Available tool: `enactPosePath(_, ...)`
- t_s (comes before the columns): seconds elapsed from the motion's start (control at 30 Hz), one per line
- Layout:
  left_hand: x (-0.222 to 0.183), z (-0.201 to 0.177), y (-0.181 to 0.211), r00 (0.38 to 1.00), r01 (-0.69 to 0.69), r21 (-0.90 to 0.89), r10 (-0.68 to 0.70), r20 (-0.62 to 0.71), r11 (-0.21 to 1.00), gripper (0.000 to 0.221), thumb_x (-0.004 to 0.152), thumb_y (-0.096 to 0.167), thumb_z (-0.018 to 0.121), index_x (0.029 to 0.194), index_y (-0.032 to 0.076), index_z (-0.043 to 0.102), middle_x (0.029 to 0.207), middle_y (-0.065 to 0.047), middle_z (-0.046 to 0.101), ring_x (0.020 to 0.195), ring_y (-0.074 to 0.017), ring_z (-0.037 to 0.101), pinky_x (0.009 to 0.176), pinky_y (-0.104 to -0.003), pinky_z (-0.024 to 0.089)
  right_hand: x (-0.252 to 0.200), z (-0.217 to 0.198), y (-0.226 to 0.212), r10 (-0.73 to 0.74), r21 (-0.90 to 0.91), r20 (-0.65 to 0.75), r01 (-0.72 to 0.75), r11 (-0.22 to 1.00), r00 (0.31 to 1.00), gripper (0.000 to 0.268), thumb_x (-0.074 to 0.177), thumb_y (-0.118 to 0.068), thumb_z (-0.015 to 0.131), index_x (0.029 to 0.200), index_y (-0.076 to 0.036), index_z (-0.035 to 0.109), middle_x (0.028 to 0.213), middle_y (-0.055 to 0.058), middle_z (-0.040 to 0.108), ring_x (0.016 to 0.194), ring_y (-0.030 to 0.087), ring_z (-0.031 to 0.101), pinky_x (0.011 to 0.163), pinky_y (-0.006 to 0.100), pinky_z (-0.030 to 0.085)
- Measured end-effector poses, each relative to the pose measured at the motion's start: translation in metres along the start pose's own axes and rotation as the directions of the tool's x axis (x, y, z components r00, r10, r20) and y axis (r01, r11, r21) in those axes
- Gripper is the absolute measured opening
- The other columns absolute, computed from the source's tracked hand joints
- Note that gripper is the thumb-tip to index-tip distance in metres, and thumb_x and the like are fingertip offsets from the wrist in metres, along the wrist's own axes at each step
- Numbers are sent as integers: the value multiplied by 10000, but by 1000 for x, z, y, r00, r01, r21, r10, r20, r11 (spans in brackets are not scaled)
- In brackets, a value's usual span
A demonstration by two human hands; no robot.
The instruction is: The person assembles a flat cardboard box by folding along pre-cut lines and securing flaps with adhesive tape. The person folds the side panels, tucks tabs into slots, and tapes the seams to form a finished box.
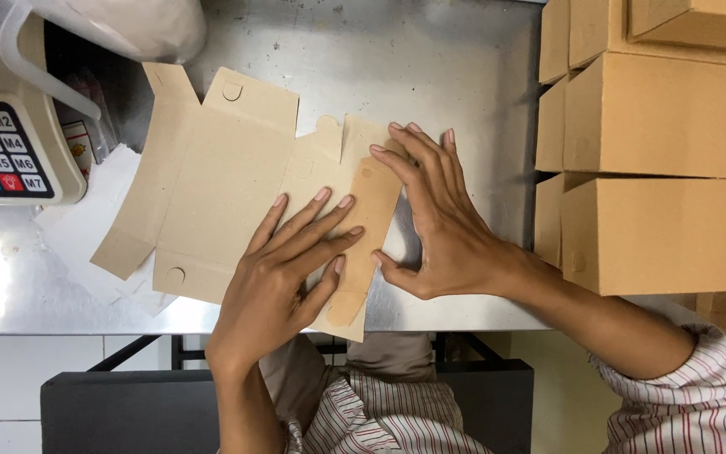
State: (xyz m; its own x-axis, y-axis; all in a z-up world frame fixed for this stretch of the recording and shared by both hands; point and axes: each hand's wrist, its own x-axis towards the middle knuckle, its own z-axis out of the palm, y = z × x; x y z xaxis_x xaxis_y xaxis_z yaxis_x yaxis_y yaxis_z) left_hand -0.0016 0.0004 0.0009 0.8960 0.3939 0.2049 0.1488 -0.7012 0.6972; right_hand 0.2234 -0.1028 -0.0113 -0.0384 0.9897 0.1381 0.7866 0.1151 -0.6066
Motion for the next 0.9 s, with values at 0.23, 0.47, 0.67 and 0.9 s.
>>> enactPosePath(0.23, -1, 1, -1, 1000, -10, 11, 10, 6, 1000, 355, 1059, 129, 527, 1396, 104, 635, 1581, -86, 509, 1531, -317, 412, 1300, -540, 219, 0, 0, 0, 1, -33, 17, -1, 999, 1000, 1064, 816, -468, 808, 1604, -67, 216, 1689, 256, 185, 1615, 471, 166, 1302, 701, -1)
enactPosePath(0.47, 0, 1, 0, 1000, -3, 6, 3, -2, 1000, 345, 1058, 131, 539, 1387, 110, 641, 1574, -84, 519, 1528, -313, 417, 1300, -533, 220, 2, -2, -3, 7, -33, 41, -6, 999, 999, 1202, 780, -599, 843, 1614, -51, 173, 1681, 265, 177, 1618, 462, 134, 1295, 689, -33)
enactPosePath(0.67, 0, 1, 0, 1000, -1, 5, 1, -2, 1000, 341, 1059, 135, 532, 1380, 111, 645, 1574, -85, 519, 1529, -310, 414, 1301, -530, 216, 2, -2, -4, 26, -47, 67, -23, 999, 997, 1337, 721, -708, 864, 1625, -51, 129, 1698, 260, 137, 1624, 451, 98, 1295, 680, -50)
enactPosePath(0.9, 0, 0, 0, 1000, -8, 15, 8, 1, 1000, 334, 1066, 152, 517, 1367, 104, 653, 1581, -83, 505, 1528, -317, 416, 1299, -539, 226, 2, 6, 2, 52, -9, -49, -52, 999, 997, 931, 984, -560, 563, 1609, -11, 143, 1692, 255, 234, 1606, 419, 237, 1328, 675, 54)
